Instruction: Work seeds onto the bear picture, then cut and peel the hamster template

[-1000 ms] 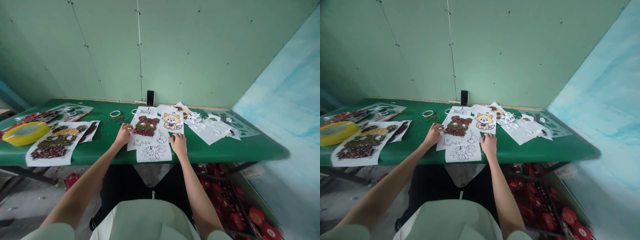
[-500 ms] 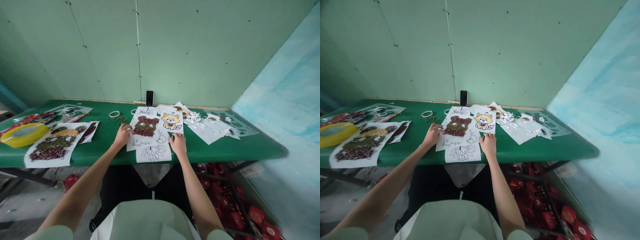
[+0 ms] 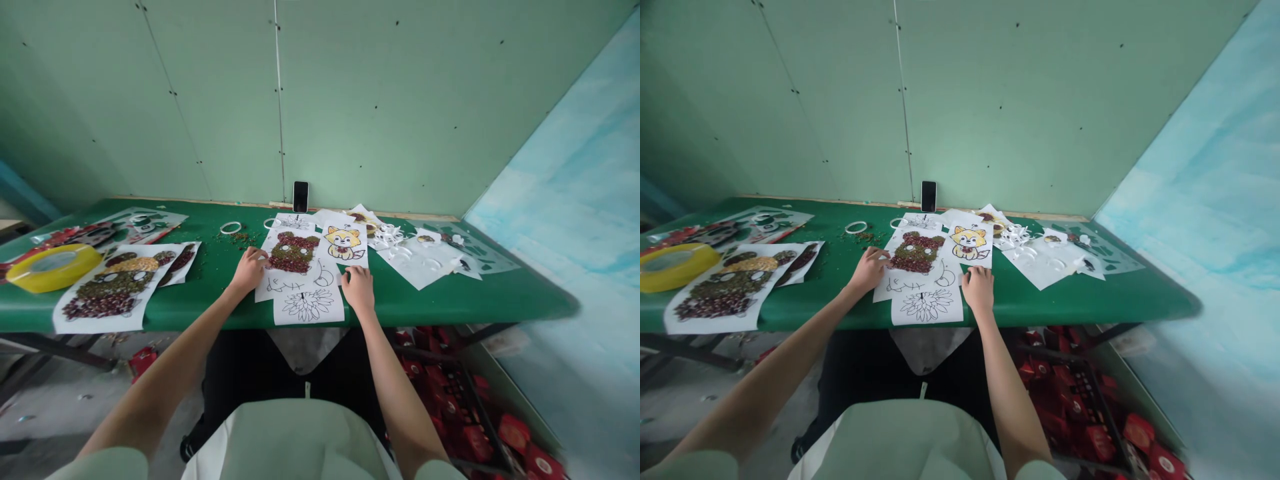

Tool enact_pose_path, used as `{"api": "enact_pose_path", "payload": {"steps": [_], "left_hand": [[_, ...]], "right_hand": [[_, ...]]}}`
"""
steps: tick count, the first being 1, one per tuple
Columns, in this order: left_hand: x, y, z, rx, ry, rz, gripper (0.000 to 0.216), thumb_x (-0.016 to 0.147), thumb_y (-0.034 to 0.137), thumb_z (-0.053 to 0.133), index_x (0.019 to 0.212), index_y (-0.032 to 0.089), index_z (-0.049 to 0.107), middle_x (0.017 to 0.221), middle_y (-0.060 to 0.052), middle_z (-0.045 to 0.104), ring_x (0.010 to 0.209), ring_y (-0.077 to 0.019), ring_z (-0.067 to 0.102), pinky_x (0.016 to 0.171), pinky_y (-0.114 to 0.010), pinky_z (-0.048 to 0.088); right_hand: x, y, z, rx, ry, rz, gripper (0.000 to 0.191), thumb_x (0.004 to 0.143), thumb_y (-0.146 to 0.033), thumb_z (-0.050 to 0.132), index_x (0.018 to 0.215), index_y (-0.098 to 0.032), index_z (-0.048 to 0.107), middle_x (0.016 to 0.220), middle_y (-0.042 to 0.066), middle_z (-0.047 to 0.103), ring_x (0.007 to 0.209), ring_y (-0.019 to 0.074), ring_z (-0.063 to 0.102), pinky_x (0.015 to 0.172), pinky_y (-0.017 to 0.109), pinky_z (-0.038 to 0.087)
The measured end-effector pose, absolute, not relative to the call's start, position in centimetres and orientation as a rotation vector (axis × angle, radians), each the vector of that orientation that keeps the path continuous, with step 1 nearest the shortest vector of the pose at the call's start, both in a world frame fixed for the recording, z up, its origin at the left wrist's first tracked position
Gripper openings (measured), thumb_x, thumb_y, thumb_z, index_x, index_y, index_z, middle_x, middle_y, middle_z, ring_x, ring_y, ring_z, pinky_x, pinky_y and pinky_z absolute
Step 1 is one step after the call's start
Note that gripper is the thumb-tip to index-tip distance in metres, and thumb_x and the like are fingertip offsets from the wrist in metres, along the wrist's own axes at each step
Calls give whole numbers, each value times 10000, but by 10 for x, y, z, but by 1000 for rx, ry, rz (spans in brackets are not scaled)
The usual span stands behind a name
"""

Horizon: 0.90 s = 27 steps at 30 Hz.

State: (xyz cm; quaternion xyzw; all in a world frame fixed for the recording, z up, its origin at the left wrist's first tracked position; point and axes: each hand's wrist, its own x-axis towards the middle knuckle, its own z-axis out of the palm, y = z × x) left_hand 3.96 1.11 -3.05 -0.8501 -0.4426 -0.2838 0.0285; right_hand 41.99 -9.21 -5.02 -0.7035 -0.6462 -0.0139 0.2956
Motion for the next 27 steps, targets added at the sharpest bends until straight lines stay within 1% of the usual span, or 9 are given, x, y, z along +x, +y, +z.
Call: {"api": "enact_pose_path", "payload": {"steps": [7, 12, 14, 17, 21, 25, 27], "left_hand": [[40, 11, -30, -2618, -1390, -885, 423, 845, 29, 501, 891, 233, 868, 1206, -120, 763, 1219, -357, 557, 1081, -550, 539], [39, 11, -31, -2610, -1357, -970, 476, 859, 21, 488, 948, 255, 893, 1138, -119, 757, 1189, -344, 571, 1073, -553, 553], [39, 11, -31, -2609, -1352, -969, 484, 858, 26, 479, 942, 253, 897, 1124, -123, 759, 1179, -346, 572, 1067, -562, 555], [39, 12, -30, -2627, -1361, -951, 469, 853, 43, 484, 936, 248, 898, 1142, -130, 765, 1189, -356, 567, 1062, -568, 561], [40, 12, -29, -2656, -1378, -936, 461, 848, 65, 493, 975, 255, 895, 1145, -127, 773, 1185, -361, 561, 1055, -589, 567], [42, 10, -27, -2656, -1396, -936, 437, 864, 81, 486, 927, 240, 888, 1148, -136, 771, 1180, -367, 562, 1053, -574, 561], [43, 9, -27, -2639, -1409, -961, 435, 867, 91, 490, 947, 237, 891, 1130, -137, 772, 1179, -368, 564, 1063, -569, 554]], "right_hand": [[420, -93, -49, -1874, -1717, -22, 337, 1075, -290, 472, 1234, -189, 752, 1292, 164, 721, 1241, 356, 568, 1026, 465, 444], [420, -93, -48, -1884, -1725, -25, 337, 1080, -292, 475, 1242, -186, 751, 1300, 164, 720, 1242, 358, 569, 1027, 468, 448], [420, -93, -49, -1879, -1723, -33, 330, 1080, -289, 480, 1237, -187, 751, 1298, 162, 721, 1244, 357, 569, 1024, 463, 447], [420, -93, -50, -1868, -1719, -35, 327, 1078, -287, 480, 1229, -190, 753, 1286, 161, 722, 1231, 356, 571, 1013, 461, 448], [420, -93, -49, -1867, -1720, -32, 326, 1072, -284, 484, 1229, -190, 753, 1279, 159, 726, 1226, 356, 572, 1010, 462, 446], [420, -93, -48, -1867, -1714, -19, 338, 1071, -285, 475, 1229, -180, 755, 1290, 158, 729, 1236, 366, 569, 1019, 473, 443], [420, -93, -48, -1858, -1714, -13, 343, 1071, -288, 469, 1226, -184, 757, 1294, 158, 731, 1233, 367, 570, 1022, 477, 441]]}}
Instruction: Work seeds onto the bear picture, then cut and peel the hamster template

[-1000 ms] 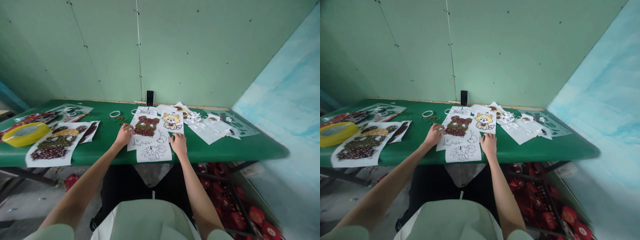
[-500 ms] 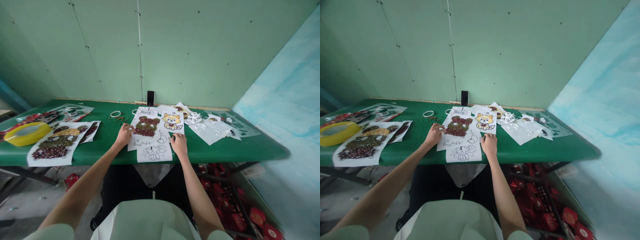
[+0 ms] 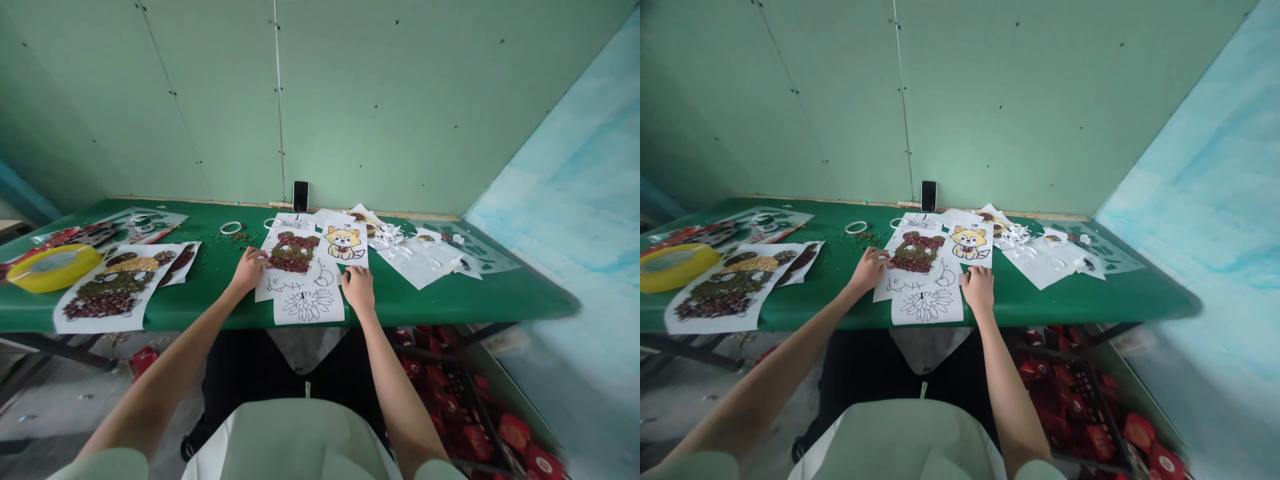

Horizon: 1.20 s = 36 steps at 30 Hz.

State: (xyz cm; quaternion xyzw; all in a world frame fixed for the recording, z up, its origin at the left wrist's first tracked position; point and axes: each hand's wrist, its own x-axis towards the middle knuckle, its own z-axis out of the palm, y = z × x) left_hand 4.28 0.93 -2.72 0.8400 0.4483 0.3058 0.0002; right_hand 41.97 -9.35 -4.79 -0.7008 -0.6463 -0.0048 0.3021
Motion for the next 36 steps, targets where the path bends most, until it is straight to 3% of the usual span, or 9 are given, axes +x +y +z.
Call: {"api": "enact_pose_path", "payload": {"steps": [8, 20, 27, 36], "left_hand": [[37, 18, -32, 2419, 1833, 1187, 421, 911, 141, 514, 1188, 168, 830, 1132, -184, 776, 1151, -397, 603, 1049, -582, 505], [19, 55, -21, 2119, 2204, 1134, 346, 932, 223, 555, 1192, 166, 776, 1260, -224, 740, 1285, -480, 538, 1063, -652, 445], [8, 72, -19, 2068, 2189, 1107, 337, 951, 291, 600, 1208, 209, 801, 1341, -216, 703, 1309, -495, 494, 1074, -681, 420], [8, 82, -8, 2095, 2248, 966, 378, 997, 298, 527, 1181, 157, 825, 1345, -243, 695, 1307, -489, 488, 1104, -654, 381]], "right_hand": [[420, -93, -49, -1866, -1712, -16, 342, 1071, -290, 472, 1230, -179, 755, 1293, 164, 729, 1240, 361, 570, 1027, 473, 440], [420, -92, -49, -1861, -1720, -19, 337, 1069, -290, 470, 1226, -193, 752, 1279, 161, 725, 1230, 359, 572, 1013, 470, 450], [419, -93, -47, -1876, -1720, -17, 334, 1077, -287, 470, 1225, -191, 754, 1290, 164, 725, 1238, 365, 575, 1022, 477, 451], [418, -94, -47, -1883, -1714, -21, 321, 1072, -272, 485, 1226, -180, 751, 1287, 156, 730, 1238, 362, 575, 1023, 469, 443]]}}
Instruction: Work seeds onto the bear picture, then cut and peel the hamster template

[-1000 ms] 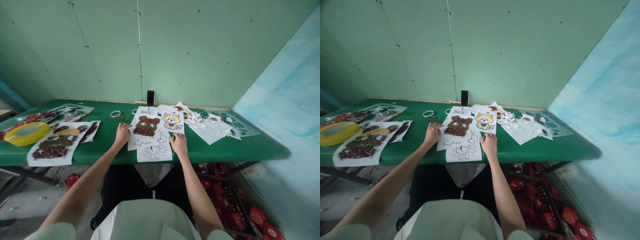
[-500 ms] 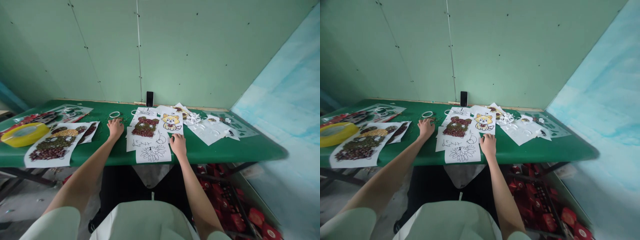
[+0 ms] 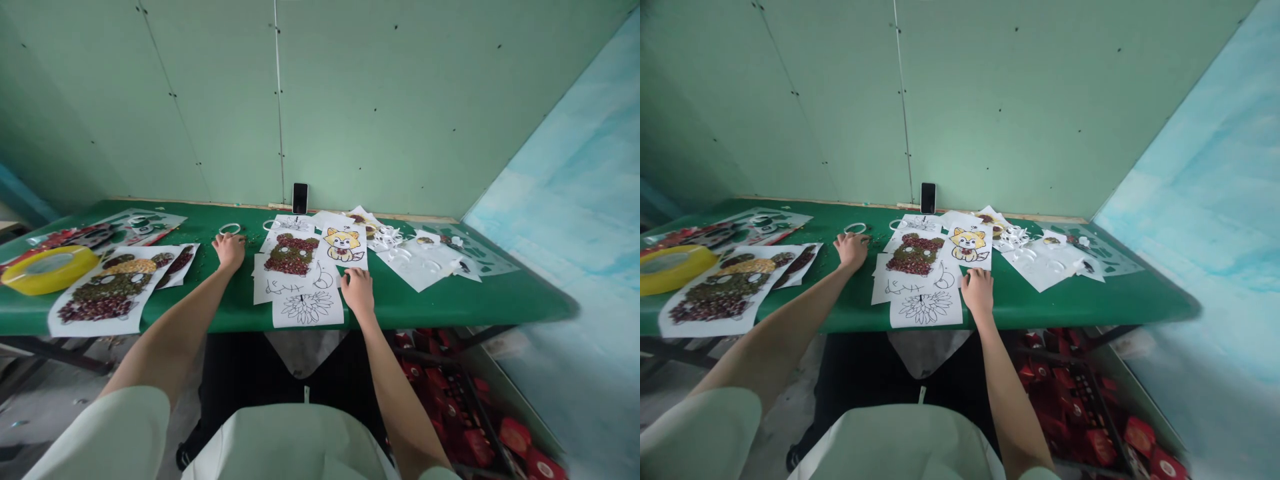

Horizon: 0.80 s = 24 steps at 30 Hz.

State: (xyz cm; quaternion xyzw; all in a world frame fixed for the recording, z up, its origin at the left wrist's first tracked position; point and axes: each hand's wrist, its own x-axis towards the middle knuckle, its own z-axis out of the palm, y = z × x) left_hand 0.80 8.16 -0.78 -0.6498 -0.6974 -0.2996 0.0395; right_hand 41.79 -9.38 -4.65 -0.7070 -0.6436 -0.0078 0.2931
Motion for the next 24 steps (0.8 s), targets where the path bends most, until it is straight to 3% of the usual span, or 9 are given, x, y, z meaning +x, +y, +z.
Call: {"api": "enact_pose_path", "payload": {"steps": [7, 15, 24], "left_hand": [[10, 90, -8, -2057, -2167, -692, 473, 1030, 286, 454, 1334, 175, 799, 1475, -223, 638, 1366, -480, 458, 1135, -619, 384], [10, 101, -12, -2018, -2249, -629, 482, 1060, 331, 420, 1269, 200, 834, 1423, -229, 622, 1372, -481, 452, 1146, -615, 387], [4, 103, -14, -2024, -2275, -762, 516, 921, 209, 501, 1323, 190, 823, 1412, -228, 640, 1348, -476, 458, 1143, -624, 382]], "right_hand": [[418, -92, -47, -1903, -1714, -24, 314, 1076, -273, 490, 1231, -182, 748, 1290, 155, 726, 1240, 356, 573, 1024, 460, 433], [418, -92, -48, -1897, -1708, -30, 301, 1073, -268, 500, 1226, -193, 749, 1283, 148, 729, 1242, 357, 570, 1021, 457, 429], [418, -92, -48, -1891, -1702, -22, 312, 1060, -269, 501, 1227, -184, 750, 1275, 157, 727, 1228, 355, 564, 1019, 463, 426]]}}
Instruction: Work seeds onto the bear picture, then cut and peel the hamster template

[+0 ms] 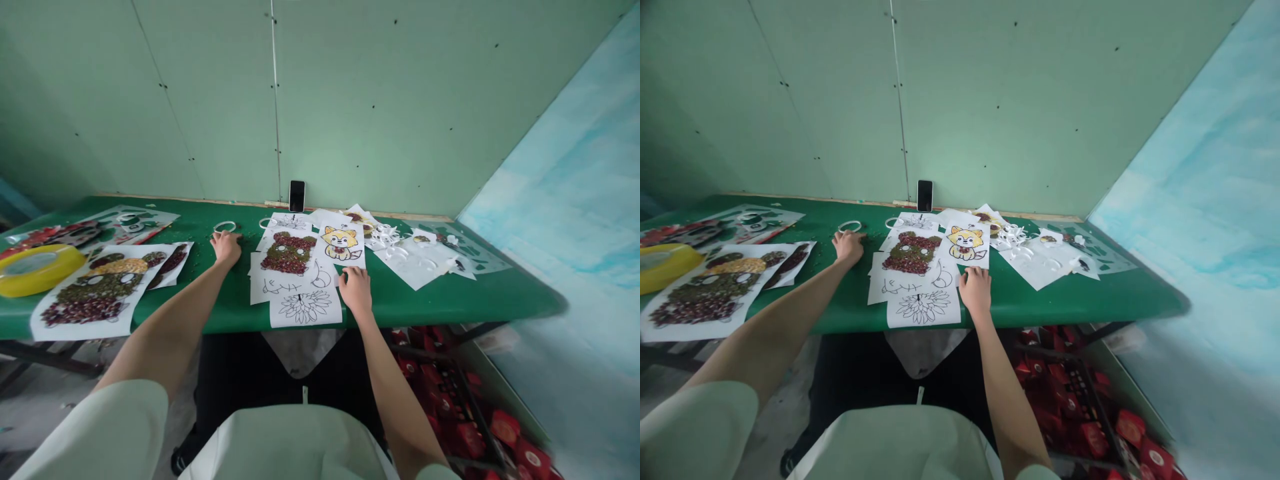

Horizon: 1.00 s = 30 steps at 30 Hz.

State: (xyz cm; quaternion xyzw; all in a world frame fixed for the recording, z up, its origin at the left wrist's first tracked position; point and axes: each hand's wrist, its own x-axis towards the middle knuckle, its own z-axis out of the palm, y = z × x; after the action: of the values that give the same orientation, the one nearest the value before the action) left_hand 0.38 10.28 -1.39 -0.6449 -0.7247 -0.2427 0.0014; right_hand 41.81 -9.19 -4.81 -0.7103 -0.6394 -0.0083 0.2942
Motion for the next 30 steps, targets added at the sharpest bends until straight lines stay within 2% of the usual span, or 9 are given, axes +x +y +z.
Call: {"api": "enact_pose_path", "payload": {"steps": [14, 20, 24, 27, 30], "left_hand": [[1, 106, -17, -2094, -2199, -790, 552, 839, 227, 561, 1325, 206, 821, 1393, -230, 631, 1360, -492, 447, 1146, -676, 379], [2, 104, -17, -2090, -2182, -740, 486, 933, 241, 521, 1307, 204, 829, 1419, -221, 619, 1372, -484, 440, 1167, -642, 374], [5, 103, -17, -2095, -2135, -707, 450, 1025, 354, 486, 1252, 205, 845, 1413, -222, 617, 1379, -491, 430, 1164, -628, 374], [6, 104, -16, -2096, -2134, -691, 427, 1035, 418, 516, 1221, 227, 850, 1390, -211, 629, 1377, -486, 427, 1169, -623, 374], [6, 104, -15, -2107, -2135, -714, 386, 1031, 387, 528, 1171, 232, 852, 1373, -203, 641, 1379, -479, 425, 1169, -617, 375]], "right_hand": [[418, -93, -47, -1892, -1707, -3, 328, 1067, -276, 488, 1239, -185, 751, 1287, 159, 722, 1237, 355, 560, 1027, 466, 424], [417, -94, -44, -1906, -1706, 10, 329, 1068, -274, 489, 1247, -188, 751, 1291, 158, 719, 1246, 358, 558, 1037, 468, 425], [417, -94, -44, -1912, -1706, 12, 328, 1070, -270, 485, 1248, -189, 748, 1299, 156, 719, 1254, 358, 556, 1038, 464, 422], [417, -94, -44, -1915, -1705, 6, 322, 1067, -268, 491, 1247, -188, 747, 1297, 155, 721, 1249, 355, 557, 1034, 462, 420], [417, -93, -45, -1912, -1703, -8, 316, 1065, -267, 498, 1242, -192, 748, 1288, 153, 724, 1240, 354, 561, 1029, 462, 421]]}}
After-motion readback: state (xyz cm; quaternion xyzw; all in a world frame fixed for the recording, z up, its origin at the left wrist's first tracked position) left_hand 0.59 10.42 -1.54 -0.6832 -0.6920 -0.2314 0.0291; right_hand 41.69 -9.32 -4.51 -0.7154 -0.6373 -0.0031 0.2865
